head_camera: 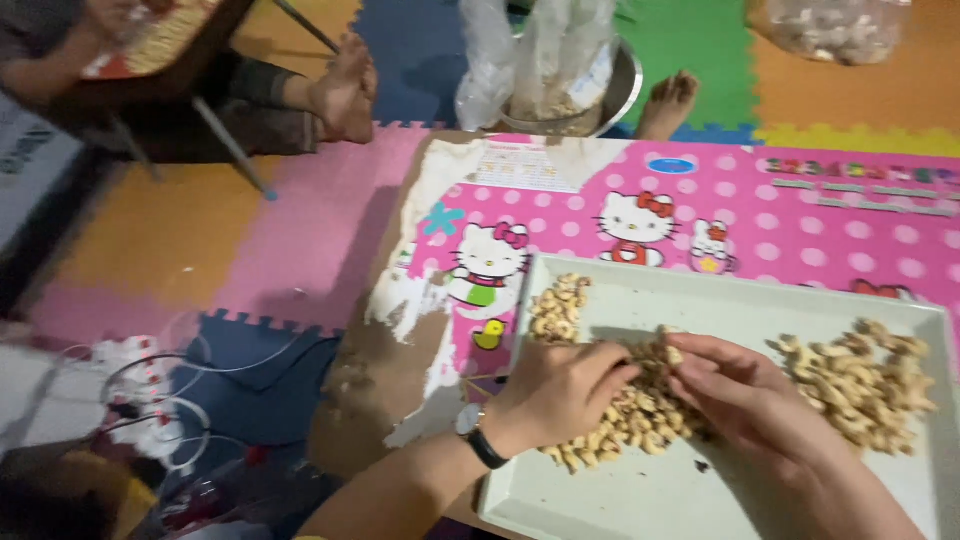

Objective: Manually inspecting and peeling the skin off cashew nuts on a tray

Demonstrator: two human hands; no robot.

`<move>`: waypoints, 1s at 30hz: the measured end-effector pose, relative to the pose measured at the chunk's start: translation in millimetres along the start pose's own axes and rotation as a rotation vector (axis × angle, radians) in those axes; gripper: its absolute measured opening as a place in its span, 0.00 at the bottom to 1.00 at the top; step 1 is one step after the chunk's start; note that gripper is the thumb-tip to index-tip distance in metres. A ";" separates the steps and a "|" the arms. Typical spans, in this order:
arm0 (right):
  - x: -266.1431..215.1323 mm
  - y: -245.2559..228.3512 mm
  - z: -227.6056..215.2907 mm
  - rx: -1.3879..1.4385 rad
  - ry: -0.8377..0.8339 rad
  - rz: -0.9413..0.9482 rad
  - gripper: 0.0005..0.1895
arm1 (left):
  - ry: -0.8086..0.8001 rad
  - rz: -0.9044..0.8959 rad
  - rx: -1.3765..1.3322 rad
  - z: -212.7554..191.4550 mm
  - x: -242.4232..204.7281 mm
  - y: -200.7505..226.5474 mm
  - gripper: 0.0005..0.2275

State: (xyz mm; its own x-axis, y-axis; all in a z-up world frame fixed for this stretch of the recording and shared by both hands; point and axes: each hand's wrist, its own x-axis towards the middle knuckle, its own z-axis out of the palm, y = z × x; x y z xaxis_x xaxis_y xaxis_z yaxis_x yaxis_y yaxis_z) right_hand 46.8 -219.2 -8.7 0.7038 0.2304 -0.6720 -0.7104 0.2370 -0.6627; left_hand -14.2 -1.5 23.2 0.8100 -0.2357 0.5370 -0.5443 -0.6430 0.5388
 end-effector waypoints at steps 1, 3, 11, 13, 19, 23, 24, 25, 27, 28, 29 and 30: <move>9.4 4.9 -10.2 -0.003 0.023 -0.005 0.20 | 0.002 0.005 -0.023 3.1 -1.0 -2.5 0.01; 27.6 15.2 -32.7 -0.022 -0.151 -0.029 0.22 | -0.039 0.001 -0.064 10.0 -2.9 -8.1 0.03; 21.0 19.3 -30.4 0.101 -0.272 -0.069 0.19 | -0.129 -0.150 -0.303 13.0 -1.9 -8.5 0.14; 19.9 19.0 -29.3 0.113 -0.293 -0.062 0.18 | -0.126 -0.163 -0.279 10.4 0.3 -4.5 0.18; 19.8 20.0 -29.8 0.089 -0.356 -0.101 0.17 | -0.171 -0.082 -0.272 11.7 3.9 -2.5 0.23; 20.1 23.2 -26.8 -0.002 -0.281 -0.164 0.17 | -0.185 -0.048 -0.222 16.8 1.7 -8.8 0.19; 21.8 26.5 -27.0 -0.044 -0.268 -0.231 0.16 | -0.204 -0.072 -0.225 16.6 1.5 -9.5 0.17; 22.2 26.4 -26.9 -0.041 -0.264 -0.227 0.16 | -0.209 -0.074 -0.229 18.0 -0.1 -11.3 0.17; 22.8 25.6 -26.6 -0.071 -0.271 -0.266 0.17 | -0.203 -0.069 -0.249 20.6 -3.7 -14.6 0.17; 22.5 26.4 -26.6 -0.071 -0.268 -0.263 0.17 | -0.205 -0.071 -0.252 19.7 -3.6 -12.9 0.17; 22.7 26.6 -26.3 -0.076 -0.272 -0.275 0.17 | -0.197 -0.071 -0.273 18.5 -3.1 -11.4 0.17; 22.7 26.6 -26.1 -0.082 -0.276 -0.287 0.16 | -0.190 -0.072 -0.294 17.3 -2.5 -9.7 0.17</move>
State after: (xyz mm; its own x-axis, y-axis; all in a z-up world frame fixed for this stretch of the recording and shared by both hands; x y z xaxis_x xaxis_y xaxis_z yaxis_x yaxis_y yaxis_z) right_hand 43.7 -232.3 -50.2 0.8412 0.4128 -0.3493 -0.4750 0.2555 -0.8421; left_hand -7.2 -7.3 5.4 0.8595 -0.3463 0.3759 -0.5018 -0.4319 0.7494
